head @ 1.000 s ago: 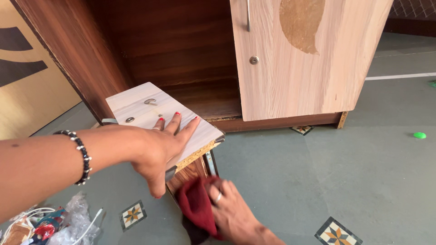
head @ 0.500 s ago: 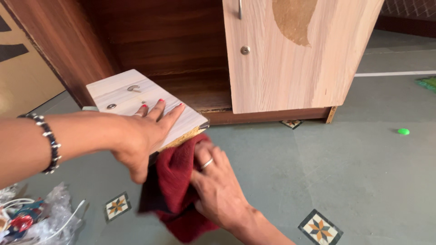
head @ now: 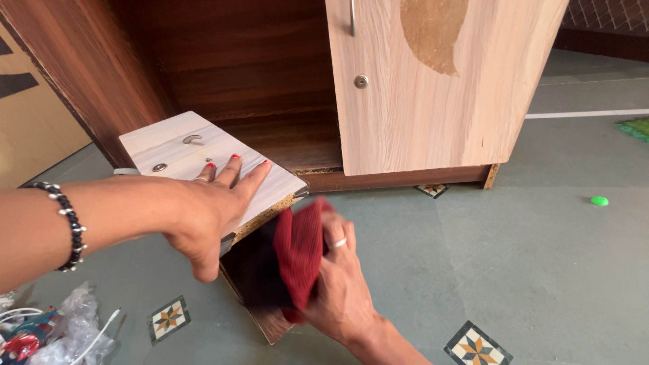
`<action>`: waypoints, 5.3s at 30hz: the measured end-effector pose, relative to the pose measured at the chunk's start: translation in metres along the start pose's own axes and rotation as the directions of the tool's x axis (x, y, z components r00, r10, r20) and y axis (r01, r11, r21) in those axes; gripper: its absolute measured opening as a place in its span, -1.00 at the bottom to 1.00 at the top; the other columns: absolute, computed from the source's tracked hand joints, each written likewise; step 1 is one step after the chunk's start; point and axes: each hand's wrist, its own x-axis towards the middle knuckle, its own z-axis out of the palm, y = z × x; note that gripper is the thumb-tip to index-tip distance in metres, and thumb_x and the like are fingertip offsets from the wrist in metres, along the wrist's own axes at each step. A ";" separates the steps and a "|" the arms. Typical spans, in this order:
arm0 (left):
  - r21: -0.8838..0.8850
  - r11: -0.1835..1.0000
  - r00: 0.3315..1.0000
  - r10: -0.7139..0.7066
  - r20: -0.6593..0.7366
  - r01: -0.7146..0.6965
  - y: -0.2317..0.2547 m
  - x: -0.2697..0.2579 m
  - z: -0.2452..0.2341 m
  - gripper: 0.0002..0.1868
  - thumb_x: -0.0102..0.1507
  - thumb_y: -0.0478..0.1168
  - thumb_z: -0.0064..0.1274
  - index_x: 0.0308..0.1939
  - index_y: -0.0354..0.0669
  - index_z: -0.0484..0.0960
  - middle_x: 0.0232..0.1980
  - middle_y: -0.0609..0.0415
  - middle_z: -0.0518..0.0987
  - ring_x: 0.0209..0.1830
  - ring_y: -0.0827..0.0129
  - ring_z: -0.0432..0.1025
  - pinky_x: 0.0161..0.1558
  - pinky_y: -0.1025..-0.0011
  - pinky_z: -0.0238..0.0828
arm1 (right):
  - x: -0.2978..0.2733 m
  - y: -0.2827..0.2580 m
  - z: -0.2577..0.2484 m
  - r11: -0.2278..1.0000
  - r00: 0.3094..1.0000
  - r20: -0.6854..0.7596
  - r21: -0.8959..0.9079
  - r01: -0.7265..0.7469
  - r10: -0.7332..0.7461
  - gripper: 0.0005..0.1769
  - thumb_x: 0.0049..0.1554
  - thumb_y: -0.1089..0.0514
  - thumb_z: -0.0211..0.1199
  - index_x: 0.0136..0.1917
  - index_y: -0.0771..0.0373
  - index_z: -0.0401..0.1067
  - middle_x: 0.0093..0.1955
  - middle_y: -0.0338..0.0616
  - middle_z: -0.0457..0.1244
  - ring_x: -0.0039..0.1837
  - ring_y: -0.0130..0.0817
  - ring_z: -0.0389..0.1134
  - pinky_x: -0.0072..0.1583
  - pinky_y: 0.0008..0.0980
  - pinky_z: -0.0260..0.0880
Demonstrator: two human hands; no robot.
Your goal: The person wipes a wooden drawer with a red cloth, then places various small items including a cable, a shuttlecock, and a plastic bag into the drawer. The drawer is then pushed back into the cabinet.
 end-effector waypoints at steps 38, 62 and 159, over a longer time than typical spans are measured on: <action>0.090 0.996 0.999 -0.006 -0.035 0.009 0.004 -0.005 -0.002 0.73 -0.04 -0.22 0.51 0.52 0.26 -0.89 0.69 -0.14 -0.61 0.73 -0.10 -0.45 0.64 0.21 -0.10 | -0.004 -0.012 0.013 0.982 0.942 0.307 -0.078 0.169 -0.138 -0.63 -0.14 0.18 0.33 -0.01 0.19 0.57 0.26 -0.05 0.22 0.35 -0.06 0.18 0.30 -0.10 0.20; 0.054 0.998 1.000 -0.014 -0.025 0.016 0.004 -0.006 -0.005 0.70 -0.02 -0.21 0.48 0.53 0.23 -0.89 0.68 -0.21 -0.63 0.72 -0.13 -0.48 0.64 0.23 -0.14 | -0.029 0.008 0.040 0.978 0.946 0.292 -0.106 0.180 -0.142 -0.41 -0.15 0.24 0.24 0.20 0.24 0.58 0.43 0.12 0.10 0.46 0.08 0.09 0.42 -0.06 0.14; 0.191 0.923 0.551 0.355 -0.755 -0.334 -0.146 0.093 0.048 -0.27 0.06 -0.40 0.19 0.34 -0.11 0.40 0.08 -0.03 0.57 0.07 0.05 0.49 0.05 0.16 0.45 | 0.225 -0.103 0.037 0.708 0.212 0.737 -0.676 0.204 0.642 0.24 0.05 0.19 0.26 0.67 0.34 -0.56 0.69 0.38 -0.46 0.68 0.33 -0.36 0.52 0.28 -0.06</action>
